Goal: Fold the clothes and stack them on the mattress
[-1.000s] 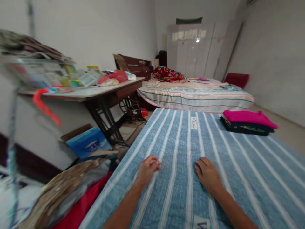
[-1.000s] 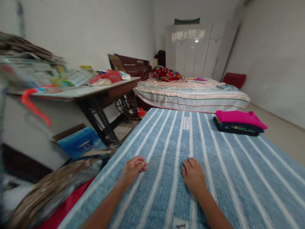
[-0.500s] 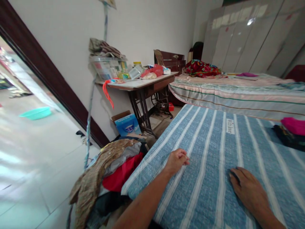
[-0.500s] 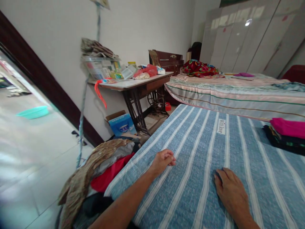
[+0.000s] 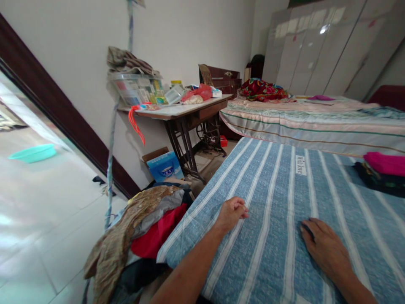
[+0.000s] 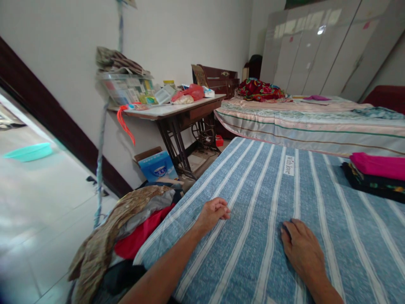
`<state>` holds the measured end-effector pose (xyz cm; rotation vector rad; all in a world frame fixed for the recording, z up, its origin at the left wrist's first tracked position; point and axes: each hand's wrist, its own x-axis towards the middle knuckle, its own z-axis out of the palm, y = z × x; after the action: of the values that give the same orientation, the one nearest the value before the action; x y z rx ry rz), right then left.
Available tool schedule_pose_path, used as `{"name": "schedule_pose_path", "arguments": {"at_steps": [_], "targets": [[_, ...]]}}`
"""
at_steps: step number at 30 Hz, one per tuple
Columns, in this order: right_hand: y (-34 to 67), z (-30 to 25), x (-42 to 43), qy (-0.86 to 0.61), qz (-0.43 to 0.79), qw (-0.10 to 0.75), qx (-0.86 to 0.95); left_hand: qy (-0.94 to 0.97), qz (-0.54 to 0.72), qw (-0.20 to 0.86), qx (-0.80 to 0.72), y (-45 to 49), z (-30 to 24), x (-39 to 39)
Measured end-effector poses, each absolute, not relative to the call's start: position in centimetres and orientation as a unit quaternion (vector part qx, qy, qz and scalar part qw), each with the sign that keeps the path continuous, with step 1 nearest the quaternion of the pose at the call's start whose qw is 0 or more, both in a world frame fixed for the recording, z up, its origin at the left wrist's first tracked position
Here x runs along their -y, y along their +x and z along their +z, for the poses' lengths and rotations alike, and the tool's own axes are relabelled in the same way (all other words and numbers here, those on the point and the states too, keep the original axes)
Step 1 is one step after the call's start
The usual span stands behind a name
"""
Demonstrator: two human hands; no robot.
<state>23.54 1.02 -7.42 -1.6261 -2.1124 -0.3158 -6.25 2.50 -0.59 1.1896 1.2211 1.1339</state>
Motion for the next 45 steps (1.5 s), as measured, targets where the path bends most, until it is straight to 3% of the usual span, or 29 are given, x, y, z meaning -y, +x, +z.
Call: {"name": "schedule_pose_path", "arguments": {"at_steps": [45], "targets": [[21.9, -5.3, -1.0, -0.611, -0.083, 0.258, 0.744, 0.524, 0.437, 0.477, -0.554, -6.6, 1.1, -3.0]]}}
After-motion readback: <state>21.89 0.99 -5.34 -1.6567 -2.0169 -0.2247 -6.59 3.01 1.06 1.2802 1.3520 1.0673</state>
